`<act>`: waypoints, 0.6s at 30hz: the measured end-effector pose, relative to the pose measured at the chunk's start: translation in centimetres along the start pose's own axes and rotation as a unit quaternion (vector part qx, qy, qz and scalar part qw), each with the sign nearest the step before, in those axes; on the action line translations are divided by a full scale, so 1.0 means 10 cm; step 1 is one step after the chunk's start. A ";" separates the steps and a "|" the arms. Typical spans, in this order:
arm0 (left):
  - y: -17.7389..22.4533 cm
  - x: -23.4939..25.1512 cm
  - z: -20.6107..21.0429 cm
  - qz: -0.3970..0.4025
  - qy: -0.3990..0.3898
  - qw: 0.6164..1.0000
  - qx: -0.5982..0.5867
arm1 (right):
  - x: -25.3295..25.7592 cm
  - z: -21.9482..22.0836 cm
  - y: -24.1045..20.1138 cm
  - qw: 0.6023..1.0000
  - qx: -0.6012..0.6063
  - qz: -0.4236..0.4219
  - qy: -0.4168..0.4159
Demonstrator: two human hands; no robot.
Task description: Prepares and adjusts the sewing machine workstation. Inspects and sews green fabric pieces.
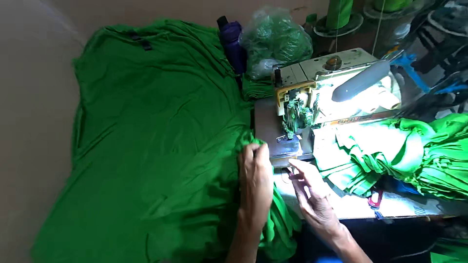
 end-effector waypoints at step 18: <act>-0.18 -1.13 0.43 0.174 -0.064 0.982 0.021 | -0.40 -0.12 0.08 0.985 -0.066 0.034 -0.158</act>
Point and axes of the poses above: each hand's wrist, its own x-axis towards the middle knuckle, its own z-axis out of the palm, y = z × x, the point moved 6 cm from there along x, towards the middle knuckle, and after that the axes turned 14 degrees about -y, right-handed, at the moved point
